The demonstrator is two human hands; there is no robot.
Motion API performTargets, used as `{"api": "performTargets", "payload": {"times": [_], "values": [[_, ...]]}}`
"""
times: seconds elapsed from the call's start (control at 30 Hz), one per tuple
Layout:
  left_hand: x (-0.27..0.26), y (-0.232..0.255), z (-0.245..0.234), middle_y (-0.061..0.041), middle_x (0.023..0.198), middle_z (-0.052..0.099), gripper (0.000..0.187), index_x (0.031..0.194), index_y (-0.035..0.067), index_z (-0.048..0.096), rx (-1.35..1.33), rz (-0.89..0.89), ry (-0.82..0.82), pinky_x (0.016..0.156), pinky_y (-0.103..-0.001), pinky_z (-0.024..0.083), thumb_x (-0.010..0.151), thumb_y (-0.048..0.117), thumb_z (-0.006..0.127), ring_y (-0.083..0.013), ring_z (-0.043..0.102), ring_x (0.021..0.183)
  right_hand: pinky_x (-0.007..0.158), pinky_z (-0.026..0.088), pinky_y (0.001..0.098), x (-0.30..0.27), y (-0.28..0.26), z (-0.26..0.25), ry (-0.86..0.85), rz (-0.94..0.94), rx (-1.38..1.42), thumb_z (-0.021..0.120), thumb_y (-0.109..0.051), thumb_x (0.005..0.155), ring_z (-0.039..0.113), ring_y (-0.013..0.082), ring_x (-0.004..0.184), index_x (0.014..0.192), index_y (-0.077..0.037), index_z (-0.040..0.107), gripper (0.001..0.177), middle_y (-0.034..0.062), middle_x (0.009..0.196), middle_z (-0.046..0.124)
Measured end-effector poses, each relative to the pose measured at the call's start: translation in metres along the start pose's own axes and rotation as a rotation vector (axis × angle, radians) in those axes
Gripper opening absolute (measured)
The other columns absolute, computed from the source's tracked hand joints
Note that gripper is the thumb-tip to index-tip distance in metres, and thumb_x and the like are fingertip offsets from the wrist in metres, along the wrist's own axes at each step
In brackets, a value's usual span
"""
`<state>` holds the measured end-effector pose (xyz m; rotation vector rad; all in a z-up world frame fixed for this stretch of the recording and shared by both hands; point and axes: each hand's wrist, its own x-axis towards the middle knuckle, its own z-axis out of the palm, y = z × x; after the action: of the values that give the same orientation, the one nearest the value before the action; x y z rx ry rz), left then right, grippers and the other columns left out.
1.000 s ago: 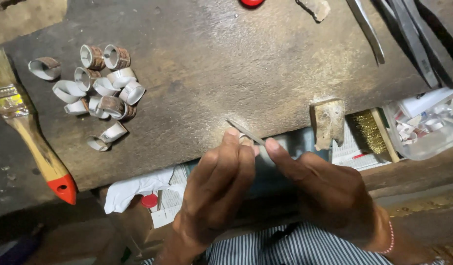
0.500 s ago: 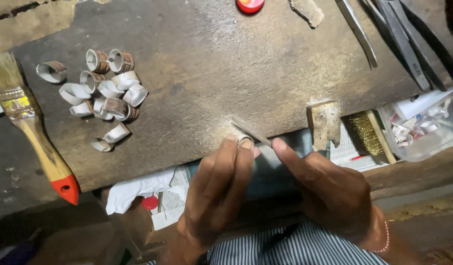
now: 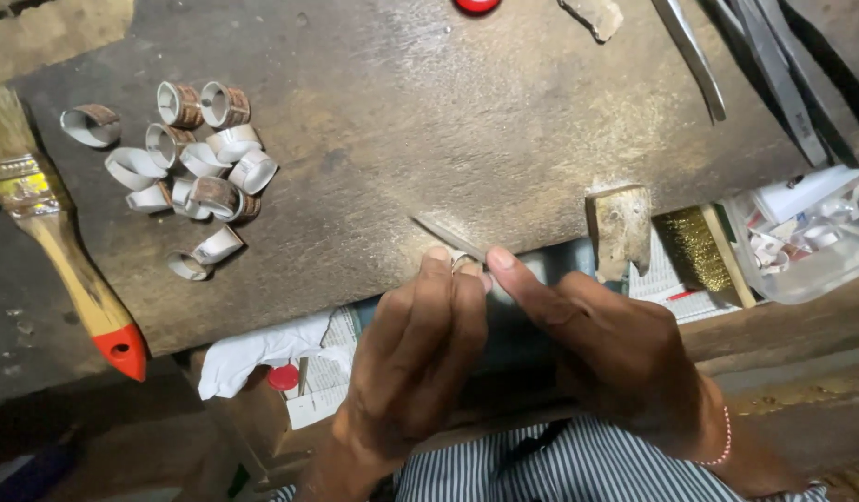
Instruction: Filing the edges and surfaces of a metal ring using a needle file at a workbench.
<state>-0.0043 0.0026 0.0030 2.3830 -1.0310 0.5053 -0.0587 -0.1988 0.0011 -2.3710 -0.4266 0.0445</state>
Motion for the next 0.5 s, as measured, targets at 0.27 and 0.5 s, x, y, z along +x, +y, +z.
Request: {"api": "performTargets", "payload": {"times": [0.27,0.5], "values": [[0.002,-0.003,-0.004,-0.025,0.107,0.067,0.006,0.107,-0.005,0.066,0.007,-0.009,-0.033,0.08,-0.032,0.061,0.104,-0.005,0.06,-0.0242,0.068,0.084,0.054,0.042,0.029,-0.012,0.001,-0.001,0.036,-0.051,-0.208,0.049,-0.019,0.107,0.048,0.0103,0.052,0.142,-0.009,0.06,0.038,-0.0004,0.08,0.055],[-0.006,0.002,-0.008,-0.026,0.117,0.065,0.025,0.112,-0.003,0.067,0.038,-0.022,-0.091,0.084,-0.034,0.056,0.109,0.003,0.043,-0.0259,0.064,0.09,0.062,0.046,0.0271,0.014,-0.011,-0.007,0.049,-0.029,-0.03,0.041,0.006,0.101,0.05,0.0117,0.058,0.14,-0.005,0.061,0.045,0.0009,0.076,0.052]]}}
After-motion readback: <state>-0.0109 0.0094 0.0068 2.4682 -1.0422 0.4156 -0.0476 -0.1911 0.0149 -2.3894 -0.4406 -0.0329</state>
